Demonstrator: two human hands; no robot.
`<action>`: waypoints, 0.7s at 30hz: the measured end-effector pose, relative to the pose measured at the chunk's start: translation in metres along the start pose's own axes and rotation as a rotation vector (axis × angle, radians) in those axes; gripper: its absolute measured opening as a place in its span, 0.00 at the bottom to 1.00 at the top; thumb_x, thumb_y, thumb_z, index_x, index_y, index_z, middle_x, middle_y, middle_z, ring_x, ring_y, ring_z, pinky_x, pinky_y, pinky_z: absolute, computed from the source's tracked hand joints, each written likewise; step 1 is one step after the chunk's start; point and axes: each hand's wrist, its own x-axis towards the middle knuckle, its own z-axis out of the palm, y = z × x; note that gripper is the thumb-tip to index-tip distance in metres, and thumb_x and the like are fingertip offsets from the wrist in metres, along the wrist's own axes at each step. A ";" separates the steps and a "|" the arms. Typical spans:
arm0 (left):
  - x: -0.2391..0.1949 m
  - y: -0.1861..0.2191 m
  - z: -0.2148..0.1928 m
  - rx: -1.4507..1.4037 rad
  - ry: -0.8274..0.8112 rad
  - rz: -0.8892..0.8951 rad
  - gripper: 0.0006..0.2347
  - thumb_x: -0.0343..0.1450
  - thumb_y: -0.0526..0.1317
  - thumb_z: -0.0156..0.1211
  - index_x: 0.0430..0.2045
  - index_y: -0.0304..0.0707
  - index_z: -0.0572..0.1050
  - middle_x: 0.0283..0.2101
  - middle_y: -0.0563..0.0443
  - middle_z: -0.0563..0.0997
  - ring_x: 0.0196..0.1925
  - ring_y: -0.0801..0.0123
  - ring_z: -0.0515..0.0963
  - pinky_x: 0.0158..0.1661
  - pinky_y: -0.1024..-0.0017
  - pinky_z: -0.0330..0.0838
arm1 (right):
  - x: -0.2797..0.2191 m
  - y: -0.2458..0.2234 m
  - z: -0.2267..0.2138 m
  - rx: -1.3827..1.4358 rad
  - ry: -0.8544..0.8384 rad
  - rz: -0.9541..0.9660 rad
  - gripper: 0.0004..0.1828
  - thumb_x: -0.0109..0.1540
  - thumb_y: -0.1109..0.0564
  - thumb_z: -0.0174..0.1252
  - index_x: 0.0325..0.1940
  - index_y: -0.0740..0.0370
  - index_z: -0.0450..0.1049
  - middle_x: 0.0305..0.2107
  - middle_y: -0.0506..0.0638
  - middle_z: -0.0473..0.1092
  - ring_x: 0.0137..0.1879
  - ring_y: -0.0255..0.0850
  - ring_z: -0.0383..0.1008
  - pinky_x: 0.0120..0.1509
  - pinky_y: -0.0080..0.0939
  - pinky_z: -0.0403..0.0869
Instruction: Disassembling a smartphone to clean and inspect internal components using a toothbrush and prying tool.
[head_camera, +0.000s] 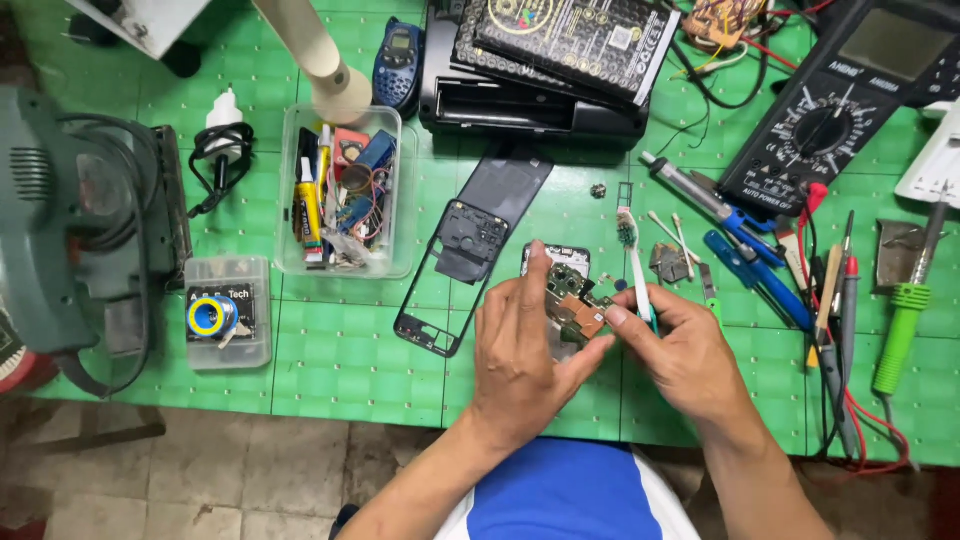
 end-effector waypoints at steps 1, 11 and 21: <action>0.003 0.001 -0.007 0.000 0.005 0.005 0.43 0.69 0.50 0.78 0.71 0.26 0.54 0.71 0.39 0.66 0.52 0.48 0.76 0.52 0.56 0.73 | 0.001 -0.002 -0.003 0.000 0.004 -0.006 0.10 0.63 0.49 0.63 0.38 0.58 0.80 0.31 0.41 0.74 0.39 0.31 0.70 0.50 0.31 0.67; 0.008 -0.046 0.014 -1.882 -0.535 -0.937 0.29 0.78 0.60 0.39 0.62 0.31 0.67 0.49 0.26 0.81 0.48 0.43 0.84 0.47 0.52 0.82 | 0.027 -0.014 -0.025 0.471 -0.244 -0.073 0.07 0.62 0.61 0.62 0.32 0.67 0.77 0.10 0.48 0.61 0.14 0.32 0.57 0.15 0.31 0.59; -0.006 -0.034 0.023 -2.255 -0.421 -0.886 0.26 0.76 0.53 0.52 0.65 0.36 0.64 0.48 0.28 0.79 0.56 0.32 0.78 0.59 0.39 0.73 | 0.030 -0.022 -0.020 0.468 -0.324 -0.048 0.09 0.62 0.62 0.63 0.29 0.68 0.78 0.16 0.52 0.68 0.15 0.30 0.59 0.15 0.31 0.60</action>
